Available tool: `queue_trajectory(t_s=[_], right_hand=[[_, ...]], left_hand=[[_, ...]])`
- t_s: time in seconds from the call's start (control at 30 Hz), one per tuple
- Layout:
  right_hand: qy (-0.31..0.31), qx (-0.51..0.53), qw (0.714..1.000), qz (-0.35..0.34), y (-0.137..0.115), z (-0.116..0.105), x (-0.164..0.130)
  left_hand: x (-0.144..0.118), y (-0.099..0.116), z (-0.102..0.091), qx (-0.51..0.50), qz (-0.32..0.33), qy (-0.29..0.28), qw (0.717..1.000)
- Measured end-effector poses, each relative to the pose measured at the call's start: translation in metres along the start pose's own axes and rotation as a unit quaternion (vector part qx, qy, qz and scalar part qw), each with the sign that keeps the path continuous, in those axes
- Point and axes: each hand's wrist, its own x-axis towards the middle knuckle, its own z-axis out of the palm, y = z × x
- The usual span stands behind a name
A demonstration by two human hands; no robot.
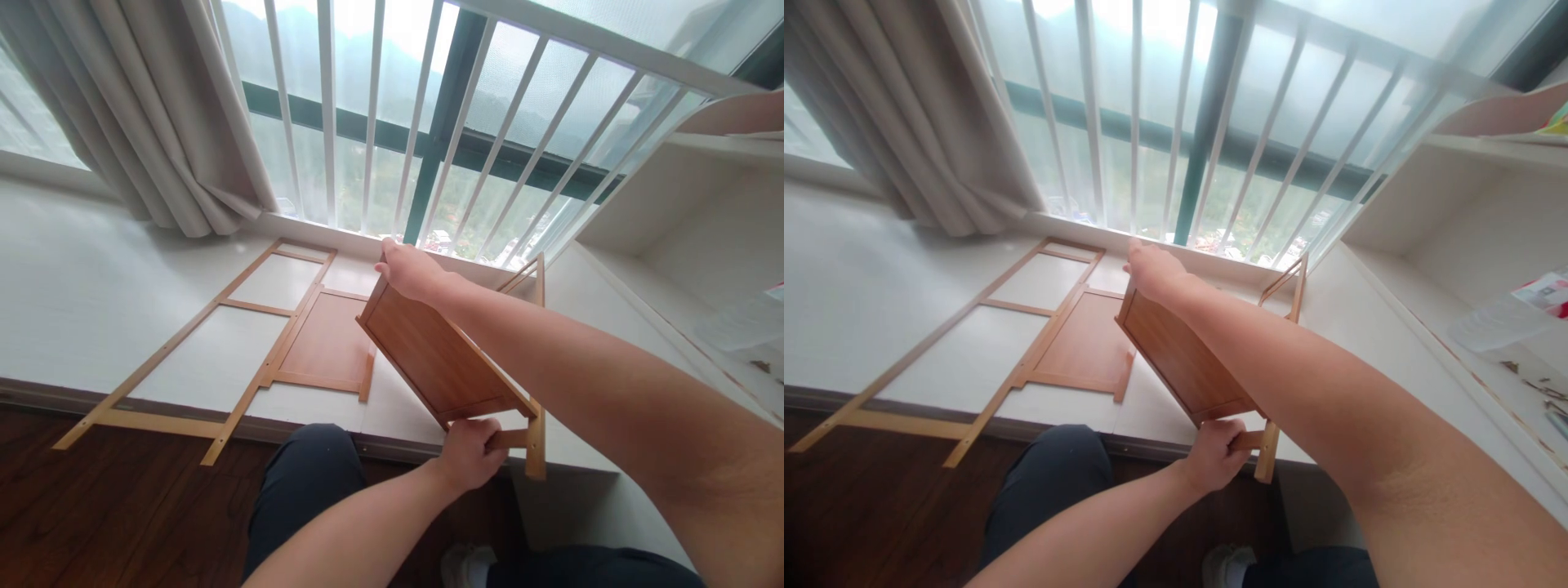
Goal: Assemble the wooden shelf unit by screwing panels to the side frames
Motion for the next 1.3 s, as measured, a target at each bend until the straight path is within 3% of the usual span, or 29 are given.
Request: queue_trajectory(t_s=[0.23,0.33,0.5,0.83,1.0,1.2,1.3], right_hand=[[-0.046,-0.007,0.998,0.048,-0.006,0.016,-0.001],[-0.081,-0.015,0.995,0.047,-0.004,0.028,-0.007],[-0.089,-0.018,0.995,0.042,0.007,0.04,-0.025],[-0.119,-0.001,0.991,0.058,0.03,0.032,-0.099],[-0.09,-0.021,0.99,0.104,0.036,0.025,-0.139],[-0.055,-0.021,0.991,0.122,0.037,0.027,-0.161],[-0.062,-0.003,0.993,0.1,0.041,0.026,-0.171]], left_hand=[[0.0,-0.004,0.002,-0.031,-0.012,0.031,0.999],[0.001,-0.007,0.002,-0.039,-0.008,0.04,0.998],[0.002,-0.008,0.003,-0.04,-0.004,0.048,0.998],[0.002,-0.005,-0.004,-0.061,0.016,0.082,0.995],[0.0,-0.006,-0.007,-0.063,0.014,0.081,0.995],[-0.001,-0.003,-0.007,-0.06,0.01,0.086,0.994],[-0.002,0.002,-0.012,-0.068,-0.014,0.067,0.995]])
